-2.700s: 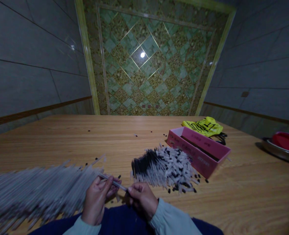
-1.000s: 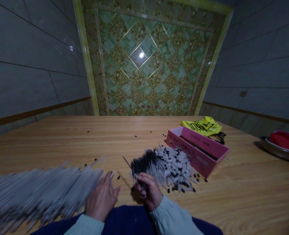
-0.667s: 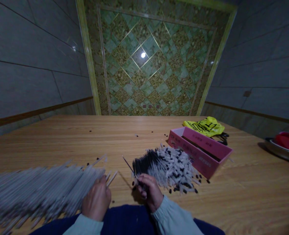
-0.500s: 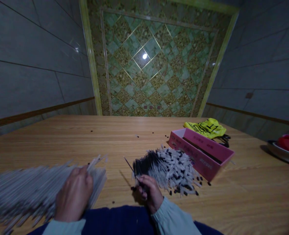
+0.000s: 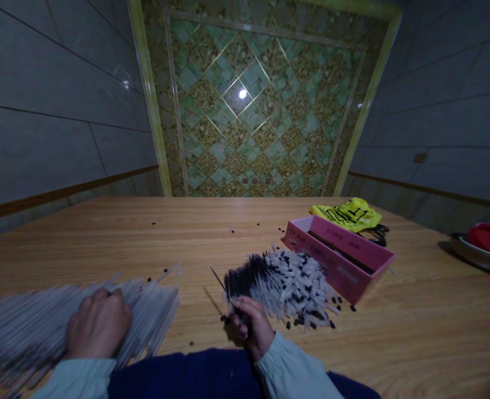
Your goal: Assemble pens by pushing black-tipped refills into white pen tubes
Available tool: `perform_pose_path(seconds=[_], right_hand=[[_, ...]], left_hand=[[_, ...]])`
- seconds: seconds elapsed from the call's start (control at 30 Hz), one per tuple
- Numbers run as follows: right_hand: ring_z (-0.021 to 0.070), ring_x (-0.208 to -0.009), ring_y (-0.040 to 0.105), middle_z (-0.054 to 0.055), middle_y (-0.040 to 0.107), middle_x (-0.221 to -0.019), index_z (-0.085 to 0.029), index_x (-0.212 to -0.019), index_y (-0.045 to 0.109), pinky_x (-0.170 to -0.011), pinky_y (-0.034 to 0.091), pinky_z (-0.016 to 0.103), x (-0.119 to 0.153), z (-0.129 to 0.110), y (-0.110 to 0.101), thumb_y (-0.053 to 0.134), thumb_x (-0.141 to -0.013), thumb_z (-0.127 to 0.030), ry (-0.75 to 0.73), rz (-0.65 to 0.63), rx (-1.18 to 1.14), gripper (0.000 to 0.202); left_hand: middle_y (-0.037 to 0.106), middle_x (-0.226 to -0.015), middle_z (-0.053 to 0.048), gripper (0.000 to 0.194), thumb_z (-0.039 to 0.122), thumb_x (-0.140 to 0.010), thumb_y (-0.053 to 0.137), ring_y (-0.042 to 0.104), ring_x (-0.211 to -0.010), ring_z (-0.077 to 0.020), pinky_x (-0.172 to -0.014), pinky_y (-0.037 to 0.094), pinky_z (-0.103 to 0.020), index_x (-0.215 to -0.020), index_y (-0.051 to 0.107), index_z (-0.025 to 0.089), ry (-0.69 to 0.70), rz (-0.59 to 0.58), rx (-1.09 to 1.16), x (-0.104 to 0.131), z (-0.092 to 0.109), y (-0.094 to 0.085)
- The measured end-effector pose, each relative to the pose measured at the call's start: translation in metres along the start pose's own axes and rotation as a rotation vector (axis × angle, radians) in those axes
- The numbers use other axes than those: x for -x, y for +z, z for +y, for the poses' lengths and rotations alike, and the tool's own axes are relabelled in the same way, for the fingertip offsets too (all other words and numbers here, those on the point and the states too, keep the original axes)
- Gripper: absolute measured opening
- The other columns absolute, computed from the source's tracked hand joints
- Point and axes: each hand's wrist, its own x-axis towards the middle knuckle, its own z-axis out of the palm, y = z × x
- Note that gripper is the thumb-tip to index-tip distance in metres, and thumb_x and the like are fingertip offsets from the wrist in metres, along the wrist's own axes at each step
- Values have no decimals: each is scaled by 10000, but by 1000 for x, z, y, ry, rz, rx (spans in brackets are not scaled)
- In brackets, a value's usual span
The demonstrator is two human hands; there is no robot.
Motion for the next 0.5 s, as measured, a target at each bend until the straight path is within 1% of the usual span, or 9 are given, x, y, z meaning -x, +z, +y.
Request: perform_pose_path(seconds=[0.07, 0.13, 0.2, 0.23, 0.27, 0.3, 0.37, 0.43, 0.5], right_hand=[[23, -242, 264, -54, 485, -378, -164, -593, 491, -270, 103, 153, 0, 0, 1, 664, -569, -357, 0, 29, -12, 261], [24, -242, 264, -52, 480, -373, -162, -585, 495, -274, 103, 155, 1, 1, 3, 672, -562, -358, -9, 45, -22, 266], [25, -243, 265, -52, 477, -372, -160, -583, 499, -277, 103, 156, 0, 1, 4, 678, -559, -362, -21, 57, -35, 271], [24, -243, 266, -51, 476, -372, -159, -582, 500, -278, 100, 155, 0, 1, 4, 682, -557, -367, -30, 67, -42, 277], [23, -243, 266, -51, 475, -371, -159, -578, 497, -280, 98, 155, 0, 0, 3, 685, -556, -373, -42, 78, -48, 286], [22, -243, 265, -52, 475, -372, -161, -576, 491, -282, 97, 155, 0, -1, 3, 686, -556, -382, -57, 93, -54, 295], [19, -247, 265, -59, 475, -379, -167, -576, 478, -286, 97, 153, 0, -5, 1, 684, -562, -394, -97, 128, -67, 307], [16, -256, 271, -67, 478, -393, -170, -585, 471, -291, 102, 150, 0, -9, -1, 676, -573, -395, -135, 158, -77, 305], [15, -267, 281, -69, 482, -405, -166, -597, 480, -297, 105, 145, 0, -12, -2, 671, -584, -391, -161, 177, -81, 296]], left_hand=[[609, -927, -168, 299, 181, -807, 345, 550, -905, -299, -696, 411, -364, -868, 626, 101, 13, 7, -21, 1, 3, -2], [598, -991, -186, 340, 209, -817, 335, 556, -922, -316, -685, 423, -379, -965, 620, 95, 43, 42, -13, 3, 10, -4], [584, -1074, -183, 386, 229, -817, 345, 563, -940, -316, -706, 436, -390, -1093, 587, 109, 101, 96, 42, 7, 24, -4], [588, -1090, -170, 385, 235, -820, 349, 566, -953, -304, -744, 437, -388, -1092, 596, 121, 149, 110, 92, 11, 35, -4], [605, -1076, -146, 363, 232, -824, 353, 566, -976, -283, -793, 432, -372, -1056, 616, 138, 223, 97, 179, 17, 47, -3], [627, -1044, -122, 335, 221, -821, 369, 569, -994, -248, -861, 411, -339, -1018, 629, 146, 334, 54, 289, 23, 61, -2], [643, -1003, -92, 299, 244, -825, 404, 579, -990, -214, -872, 408, -301, -1016, 620, 163, 473, -57, 477, 39, 90, 1], [624, -1019, -83, 277, 267, -819, 450, 589, -954, -191, -832, 420, -278, -1038, 589, 172, 543, -131, 603, 54, 115, 3], [595, -1051, -67, 290, 256, -775, 525, 584, -959, -186, -794, 420, -268, -1058, 557, 203, 543, -163, 639, 64, 132, 5]])
